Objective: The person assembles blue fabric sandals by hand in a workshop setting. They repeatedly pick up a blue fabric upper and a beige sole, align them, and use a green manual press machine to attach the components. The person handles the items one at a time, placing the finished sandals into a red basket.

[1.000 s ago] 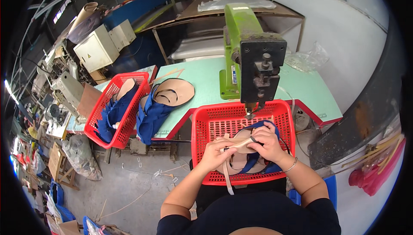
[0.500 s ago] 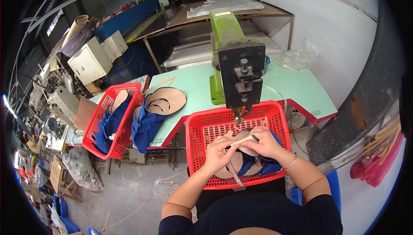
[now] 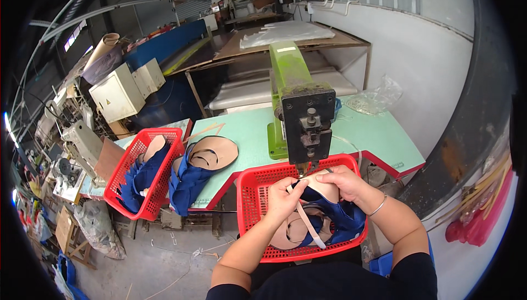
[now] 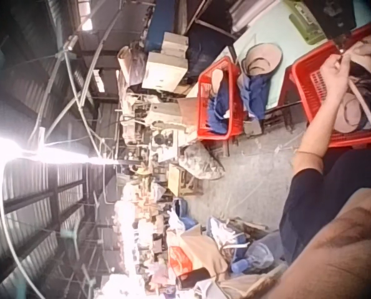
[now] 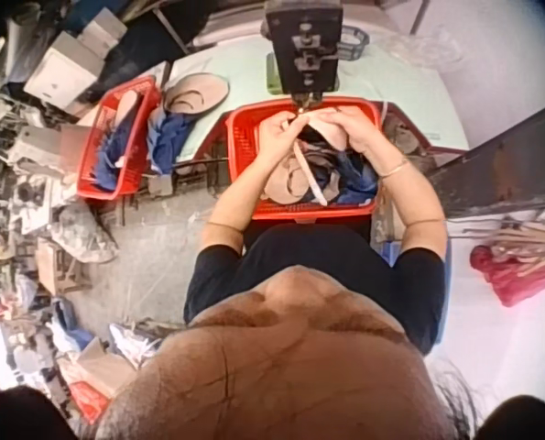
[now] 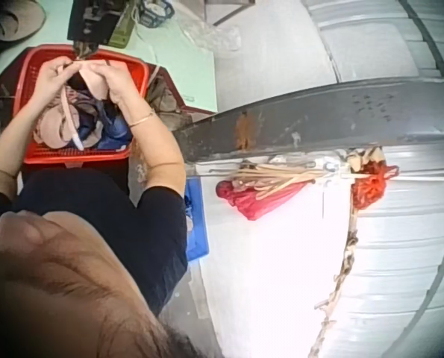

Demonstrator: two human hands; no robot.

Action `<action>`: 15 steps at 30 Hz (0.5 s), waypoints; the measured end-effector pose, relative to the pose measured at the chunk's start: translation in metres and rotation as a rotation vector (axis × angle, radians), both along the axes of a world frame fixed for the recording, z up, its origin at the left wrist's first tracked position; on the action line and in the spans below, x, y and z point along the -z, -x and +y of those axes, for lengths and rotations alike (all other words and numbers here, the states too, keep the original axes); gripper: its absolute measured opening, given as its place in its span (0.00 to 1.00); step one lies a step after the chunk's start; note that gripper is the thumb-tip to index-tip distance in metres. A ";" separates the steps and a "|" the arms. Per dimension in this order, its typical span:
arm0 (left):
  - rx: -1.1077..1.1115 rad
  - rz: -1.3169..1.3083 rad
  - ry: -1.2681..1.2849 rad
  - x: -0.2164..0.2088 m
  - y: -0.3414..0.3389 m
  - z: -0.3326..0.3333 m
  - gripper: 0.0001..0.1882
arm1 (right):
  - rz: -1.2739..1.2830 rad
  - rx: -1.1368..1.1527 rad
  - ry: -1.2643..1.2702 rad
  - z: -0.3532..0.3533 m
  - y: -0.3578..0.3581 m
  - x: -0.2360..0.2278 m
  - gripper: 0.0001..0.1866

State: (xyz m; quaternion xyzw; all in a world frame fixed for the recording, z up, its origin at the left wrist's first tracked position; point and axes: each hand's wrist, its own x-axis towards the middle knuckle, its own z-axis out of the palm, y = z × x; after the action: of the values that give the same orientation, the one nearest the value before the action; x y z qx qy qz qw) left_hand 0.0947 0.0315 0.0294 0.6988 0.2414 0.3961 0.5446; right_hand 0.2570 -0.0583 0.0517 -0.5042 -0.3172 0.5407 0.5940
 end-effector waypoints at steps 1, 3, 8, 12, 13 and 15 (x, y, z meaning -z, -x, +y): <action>0.022 -0.022 0.086 0.000 0.000 -0.001 0.10 | 0.040 0.007 0.033 0.000 -0.001 0.000 0.13; 0.041 -0.017 0.181 -0.005 0.002 0.000 0.09 | 0.104 0.006 0.076 0.001 -0.002 -0.001 0.13; 0.077 -0.129 0.292 0.002 0.008 0.004 0.10 | 0.138 0.007 0.080 -0.004 0.015 -0.013 0.13; 0.098 -0.110 0.414 -0.001 0.019 0.007 0.08 | 0.105 -0.048 0.044 -0.001 0.023 -0.009 0.13; 0.088 -0.098 0.368 -0.003 0.022 0.008 0.08 | 0.106 -0.062 0.029 -0.001 0.027 -0.013 0.14; 0.080 -0.112 0.354 -0.003 0.028 0.010 0.07 | 0.069 -0.053 0.016 0.002 0.033 -0.011 0.14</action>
State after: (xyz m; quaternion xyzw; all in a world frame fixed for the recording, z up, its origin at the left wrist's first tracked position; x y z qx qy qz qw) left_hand 0.0665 0.0416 0.0323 0.5779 0.2486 0.3638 0.6869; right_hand 0.2240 -0.0567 0.0632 -0.4816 -0.3054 0.5756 0.5860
